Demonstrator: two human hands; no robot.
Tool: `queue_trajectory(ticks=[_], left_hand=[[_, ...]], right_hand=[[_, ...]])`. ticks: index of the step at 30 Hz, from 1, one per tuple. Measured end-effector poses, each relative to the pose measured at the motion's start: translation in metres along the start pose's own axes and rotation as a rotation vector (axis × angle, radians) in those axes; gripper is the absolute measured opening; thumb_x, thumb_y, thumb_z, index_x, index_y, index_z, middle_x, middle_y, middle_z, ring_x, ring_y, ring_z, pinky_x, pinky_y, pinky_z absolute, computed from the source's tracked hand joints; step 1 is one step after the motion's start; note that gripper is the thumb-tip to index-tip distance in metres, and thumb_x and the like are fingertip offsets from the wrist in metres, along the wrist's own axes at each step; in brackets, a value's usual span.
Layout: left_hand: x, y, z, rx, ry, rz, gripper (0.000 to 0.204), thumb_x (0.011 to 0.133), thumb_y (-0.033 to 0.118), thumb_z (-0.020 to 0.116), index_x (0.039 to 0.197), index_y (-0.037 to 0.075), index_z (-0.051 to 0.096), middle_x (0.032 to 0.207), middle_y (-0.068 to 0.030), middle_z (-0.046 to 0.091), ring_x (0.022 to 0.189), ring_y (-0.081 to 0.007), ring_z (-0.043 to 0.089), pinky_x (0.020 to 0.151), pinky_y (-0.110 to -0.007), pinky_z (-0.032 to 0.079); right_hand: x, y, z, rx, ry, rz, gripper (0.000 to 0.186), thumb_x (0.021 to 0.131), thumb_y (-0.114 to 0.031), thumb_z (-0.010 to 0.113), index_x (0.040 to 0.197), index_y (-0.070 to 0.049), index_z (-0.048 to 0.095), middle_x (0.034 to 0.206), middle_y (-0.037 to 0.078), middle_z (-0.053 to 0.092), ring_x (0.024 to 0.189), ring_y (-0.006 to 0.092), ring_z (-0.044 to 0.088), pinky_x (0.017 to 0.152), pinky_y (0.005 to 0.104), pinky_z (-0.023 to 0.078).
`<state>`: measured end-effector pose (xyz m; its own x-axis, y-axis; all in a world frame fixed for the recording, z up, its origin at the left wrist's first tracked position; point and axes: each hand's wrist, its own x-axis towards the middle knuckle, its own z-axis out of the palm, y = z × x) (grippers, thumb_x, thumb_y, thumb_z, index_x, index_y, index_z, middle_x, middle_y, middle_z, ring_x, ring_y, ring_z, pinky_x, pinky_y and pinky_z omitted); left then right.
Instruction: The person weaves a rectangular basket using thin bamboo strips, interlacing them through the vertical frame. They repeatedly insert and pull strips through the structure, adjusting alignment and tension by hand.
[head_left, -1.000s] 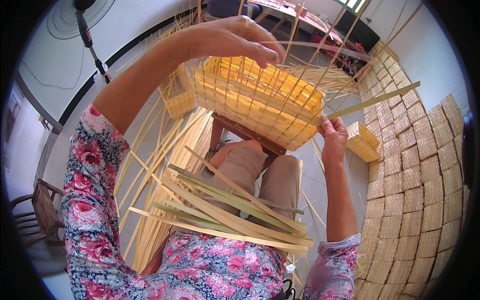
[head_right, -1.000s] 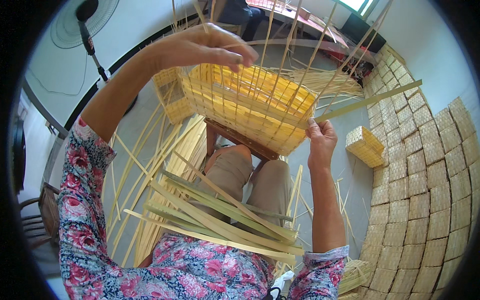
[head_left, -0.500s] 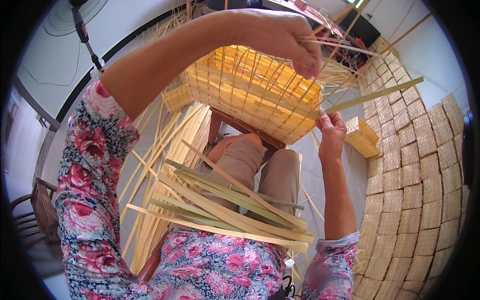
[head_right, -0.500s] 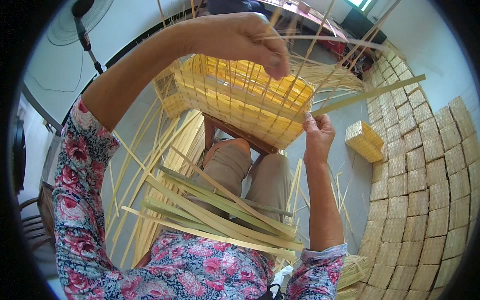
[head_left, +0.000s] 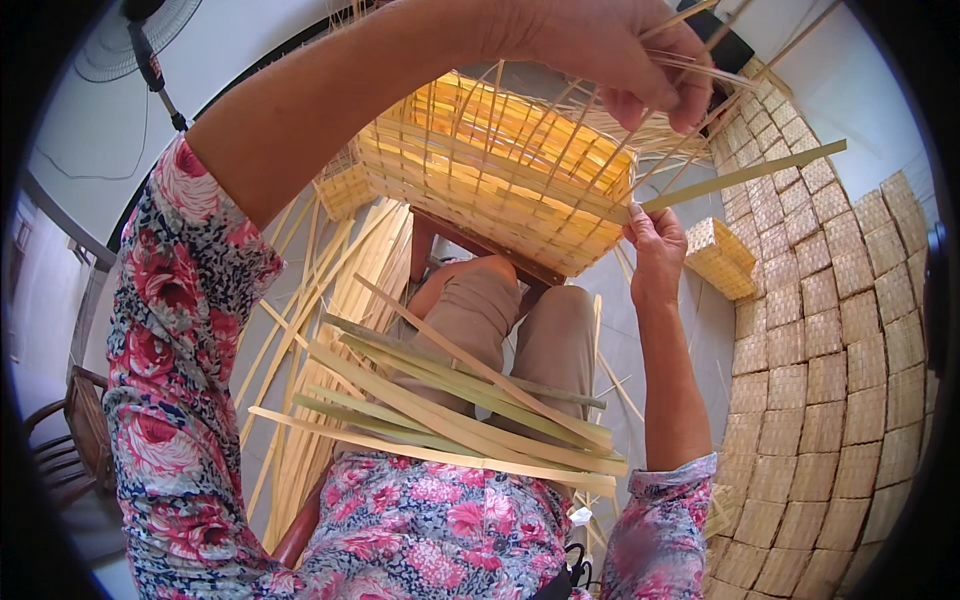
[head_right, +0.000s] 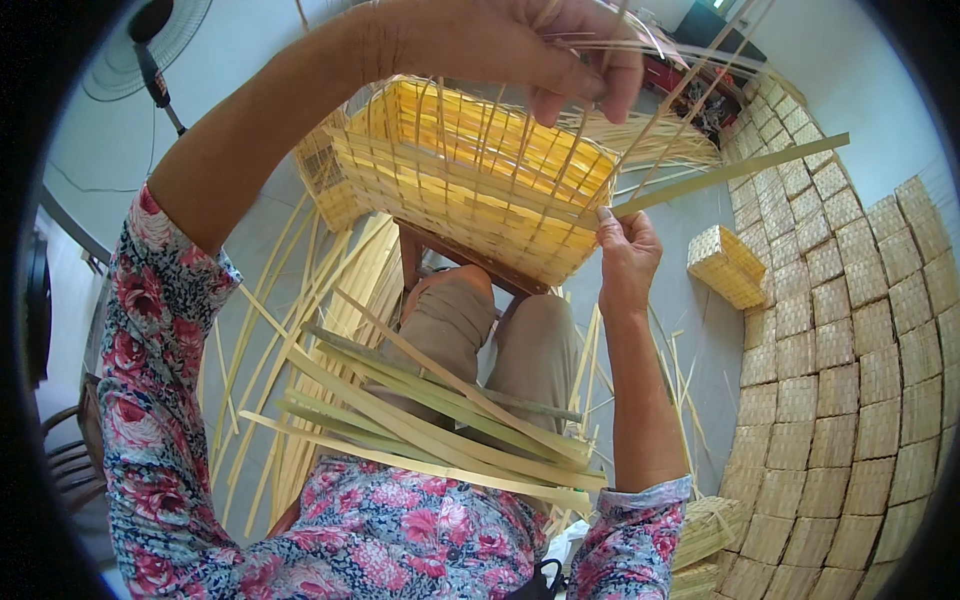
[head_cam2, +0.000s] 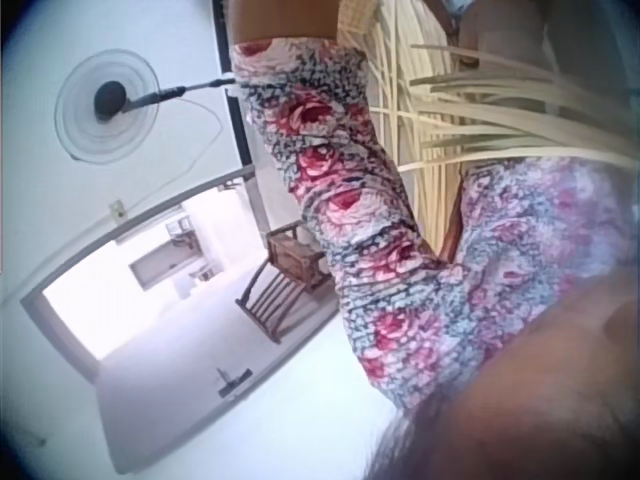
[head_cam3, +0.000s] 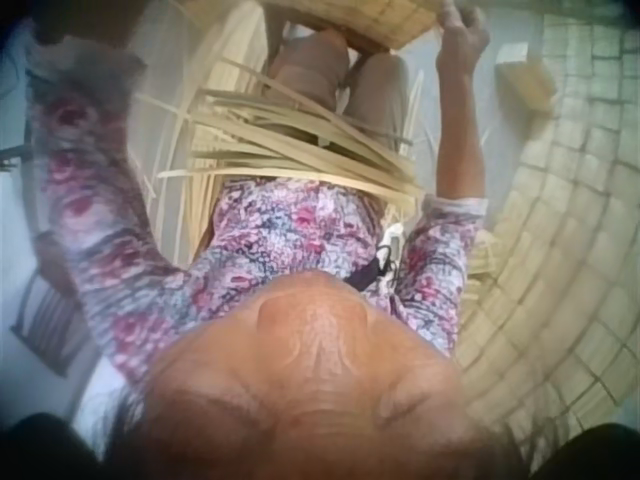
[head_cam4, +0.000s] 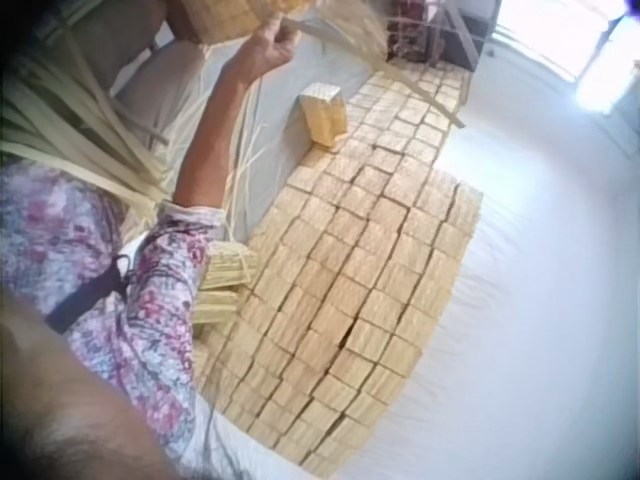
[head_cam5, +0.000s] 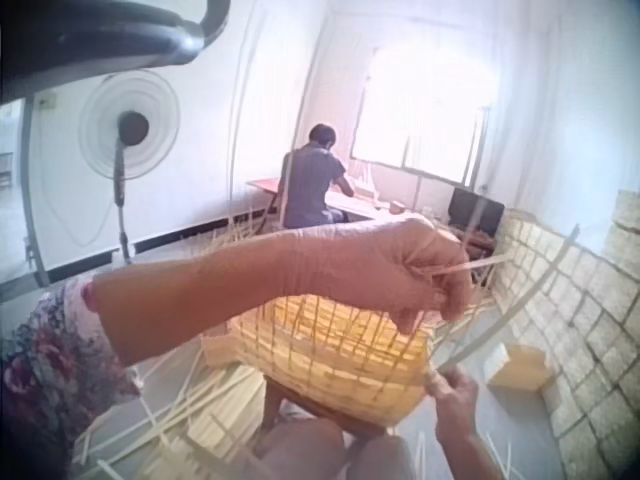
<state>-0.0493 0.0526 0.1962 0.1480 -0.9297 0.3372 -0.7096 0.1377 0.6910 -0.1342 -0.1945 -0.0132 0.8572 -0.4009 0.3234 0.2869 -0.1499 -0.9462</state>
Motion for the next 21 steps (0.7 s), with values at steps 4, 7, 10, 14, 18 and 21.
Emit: queue_trajectory(ticks=[4,7,10,14,18,21], left_hand=[[0.001,0.010,0.025,0.211,0.031,-0.018,0.018,0.100,0.014,0.054,0.102,0.006,0.071,0.088,-0.0037,0.068,0.066,-0.0124,0.062,0.064,-0.027,0.054],[-0.009,-0.014,0.029,0.570,0.132,0.193,0.021,0.094,0.002,0.052,0.108,0.002,0.068,0.096,-0.0158,0.070,0.089,-0.0273,0.071,0.080,-0.040,0.055],[-0.009,-0.026,0.038,0.750,0.171,0.251,0.026,0.086,-0.005,0.057,0.109,0.001,0.066,0.101,-0.0175,0.070,0.095,-0.0343,0.070,0.082,-0.044,0.055],[-0.014,-0.030,0.048,0.885,0.190,0.215,0.018,0.083,-0.003,0.062,0.100,0.003,0.065,0.095,-0.0141,0.069,0.093,-0.0350,0.070,0.079,-0.044,0.056],[-0.032,-0.032,0.055,0.792,0.305,0.311,0.053,0.083,-0.001,0.061,0.135,0.012,0.058,0.097,-0.0160,0.072,0.090,-0.0366,0.071,0.077,-0.045,0.057],[-0.033,-0.026,0.062,0.701,0.200,0.255,0.069,0.083,-0.002,0.060,0.147,0.020,0.046,0.095,-0.0159,0.072,0.086,-0.0366,0.071,0.073,-0.047,0.055]], right_hand=[[-0.007,-0.013,-0.001,0.041,0.093,0.000,0.007,0.097,-0.010,0.068,0.094,-0.004,0.066,0.081,-0.003,0.060,0.071,0.0051,0.049,0.065,0.0226,0.042],[-0.002,-0.012,0.007,0.029,0.070,0.002,0.006,0.097,-0.009,0.067,0.098,-0.004,0.068,0.085,-0.003,0.063,0.073,0.0052,0.051,0.067,0.0233,0.044],[-0.003,-0.022,-0.007,0.026,0.073,-0.053,0.013,0.098,-0.010,0.066,0.107,-0.003,0.071,0.094,0.000,0.068,0.082,0.0053,0.055,0.074,0.0233,0.045],[-0.015,-0.073,0.007,-0.074,0.056,-0.227,0.018,0.098,-0.002,0.060,0.114,-0.002,0.068,0.108,0.006,0.069,0.099,0.0114,0.060,0.085,0.0259,0.049],[-0.034,-0.096,0.019,-0.174,-0.006,-0.355,0.022,0.100,-0.009,0.062,0.119,0.002,0.067,0.121,0.011,0.067,0.110,0.0175,0.062,0.097,0.0299,0.048],[-0.049,-0.096,0.018,-0.241,-0.069,-0.296,0.023,0.100,-0.010,0.063,0.120,0.001,0.064,0.115,0.009,0.066,0.107,0.0146,0.061,0.097,0.0287,0.048]])
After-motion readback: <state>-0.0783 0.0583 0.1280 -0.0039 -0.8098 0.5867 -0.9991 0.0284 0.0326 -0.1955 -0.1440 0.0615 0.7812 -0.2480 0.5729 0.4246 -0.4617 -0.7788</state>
